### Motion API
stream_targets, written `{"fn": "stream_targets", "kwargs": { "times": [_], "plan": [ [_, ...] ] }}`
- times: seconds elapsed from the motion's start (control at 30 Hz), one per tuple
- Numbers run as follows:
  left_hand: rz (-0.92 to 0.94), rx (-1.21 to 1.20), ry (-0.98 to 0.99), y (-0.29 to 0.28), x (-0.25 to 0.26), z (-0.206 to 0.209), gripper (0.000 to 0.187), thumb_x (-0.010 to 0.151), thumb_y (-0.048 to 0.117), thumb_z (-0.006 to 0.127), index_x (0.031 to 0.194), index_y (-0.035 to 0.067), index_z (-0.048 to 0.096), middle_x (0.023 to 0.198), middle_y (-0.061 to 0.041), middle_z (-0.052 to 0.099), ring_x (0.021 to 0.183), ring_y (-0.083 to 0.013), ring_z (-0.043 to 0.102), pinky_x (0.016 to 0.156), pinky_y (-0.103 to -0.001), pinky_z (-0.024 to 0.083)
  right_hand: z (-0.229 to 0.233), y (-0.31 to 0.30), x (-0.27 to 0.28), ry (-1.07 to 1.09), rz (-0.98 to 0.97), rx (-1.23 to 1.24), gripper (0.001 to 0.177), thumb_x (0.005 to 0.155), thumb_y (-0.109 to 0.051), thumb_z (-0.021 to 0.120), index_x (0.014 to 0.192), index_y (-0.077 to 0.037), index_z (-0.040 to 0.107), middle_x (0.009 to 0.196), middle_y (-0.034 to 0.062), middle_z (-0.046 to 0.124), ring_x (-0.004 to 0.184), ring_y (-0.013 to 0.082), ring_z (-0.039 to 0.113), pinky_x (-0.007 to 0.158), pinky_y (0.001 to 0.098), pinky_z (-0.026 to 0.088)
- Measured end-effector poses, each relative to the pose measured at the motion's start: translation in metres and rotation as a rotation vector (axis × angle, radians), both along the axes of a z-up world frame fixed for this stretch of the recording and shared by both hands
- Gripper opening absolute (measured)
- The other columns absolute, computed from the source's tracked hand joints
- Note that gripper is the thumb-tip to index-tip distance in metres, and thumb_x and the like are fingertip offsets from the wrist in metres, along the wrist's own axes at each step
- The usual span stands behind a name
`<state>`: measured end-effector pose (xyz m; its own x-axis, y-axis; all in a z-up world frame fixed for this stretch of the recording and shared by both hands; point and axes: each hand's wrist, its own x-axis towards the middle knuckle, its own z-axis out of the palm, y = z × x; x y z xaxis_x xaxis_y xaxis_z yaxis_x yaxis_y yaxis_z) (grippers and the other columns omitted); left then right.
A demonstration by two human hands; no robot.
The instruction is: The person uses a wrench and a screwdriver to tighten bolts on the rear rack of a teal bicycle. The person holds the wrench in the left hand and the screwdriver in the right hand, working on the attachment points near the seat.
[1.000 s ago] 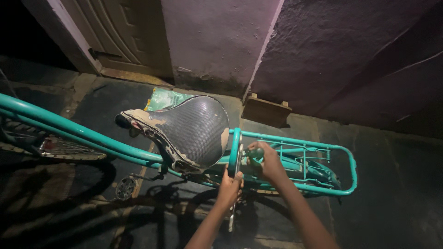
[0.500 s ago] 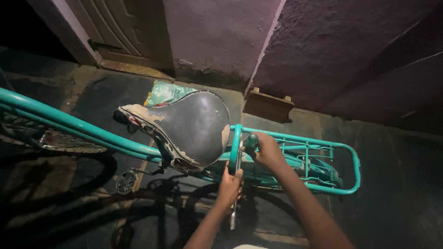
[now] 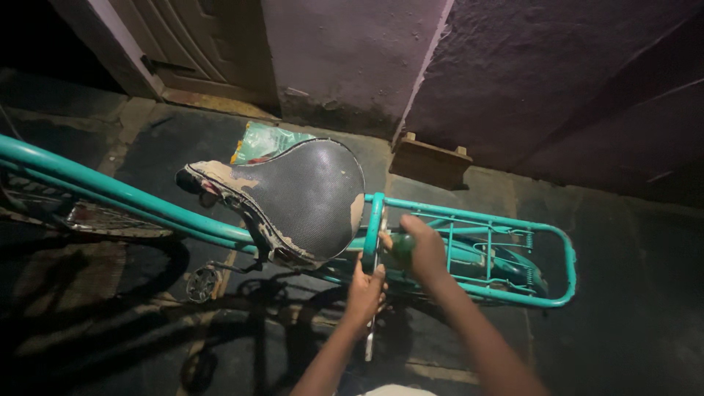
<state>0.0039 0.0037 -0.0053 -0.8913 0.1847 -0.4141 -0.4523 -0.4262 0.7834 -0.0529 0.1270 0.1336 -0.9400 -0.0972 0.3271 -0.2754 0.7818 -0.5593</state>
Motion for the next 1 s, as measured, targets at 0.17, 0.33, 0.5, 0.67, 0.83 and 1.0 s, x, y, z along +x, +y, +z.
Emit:
{"fn": "stream_targets", "kwargs": {
  "times": [0.17,0.33,0.5,0.67,0.83,1.0],
  "plan": [
    [-0.002,-0.009,0.069,0.002,-0.005,-0.005,0.073,0.096,0.035,0.061,0.156,0.025,0.021,0.069,0.000,0.054,0.045,-0.0064,0.044,0.039,-0.022,0.035,-0.016,-0.001,-0.002,-0.080,-0.120,-0.235,0.034,0.082,-0.029,0.083,0.097,-0.005,0.066,0.089,0.0135,0.069,0.076,0.0313,0.067,0.063,0.0370,0.051],
    [0.023,-0.025,0.057,0.001,0.000,0.009,0.075,0.098,0.038,0.062,0.159,0.021,0.022,0.070,0.001,0.054,0.047,-0.0051,0.044,0.041,-0.021,0.035,-0.022,0.049,-0.009,-0.351,-0.125,-0.745,0.033,0.082,-0.028,0.084,0.102,-0.010,0.064,0.088,0.0042,0.070,0.079,0.0113,0.069,0.069,0.0272,0.057],
    [-0.018,-0.096,0.027,0.000,-0.004,0.004,0.078,0.098,0.039,0.062,0.159,0.021,0.018,0.072,0.001,0.056,0.050,-0.0057,0.047,0.043,-0.021,0.038,-0.031,0.069,0.006,-0.371,-0.022,-0.522,0.036,0.079,-0.028,0.083,0.103,-0.009,0.064,0.089,0.0040,0.070,0.078,0.0129,0.068,0.065,0.0289,0.055],
    [0.054,-0.093,0.128,0.008,-0.005,-0.015,0.080,0.098,0.038,0.063,0.159,0.016,0.016,0.072,0.000,0.057,0.050,-0.0067,0.046,0.044,-0.021,0.038,-0.043,0.061,0.018,-0.230,-0.006,-0.293,0.031,0.083,-0.028,0.081,0.099,-0.006,0.066,0.088,0.0079,0.074,0.078,0.0187,0.072,0.069,0.0319,0.057],
    [0.048,-0.165,0.123,0.006,-0.002,-0.014,0.082,0.097,0.038,0.063,0.160,0.015,0.016,0.071,0.000,0.058,0.050,-0.0067,0.049,0.044,-0.021,0.040,-0.040,0.060,0.031,0.114,0.073,-0.272,0.029,0.083,-0.022,0.079,0.102,-0.002,0.070,0.098,0.0123,0.071,0.090,0.0245,0.070,0.080,0.0354,0.055],
    [0.005,-0.131,0.094,0.001,-0.004,-0.002,0.080,0.096,0.038,0.061,0.159,0.020,0.015,0.069,0.001,0.055,0.049,-0.0068,0.046,0.042,-0.022,0.036,-0.043,0.056,0.032,0.064,0.001,-0.266,0.024,0.081,-0.021,0.079,0.097,-0.004,0.071,0.095,0.0113,0.071,0.087,0.0238,0.071,0.078,0.0347,0.056]
  ]
}}
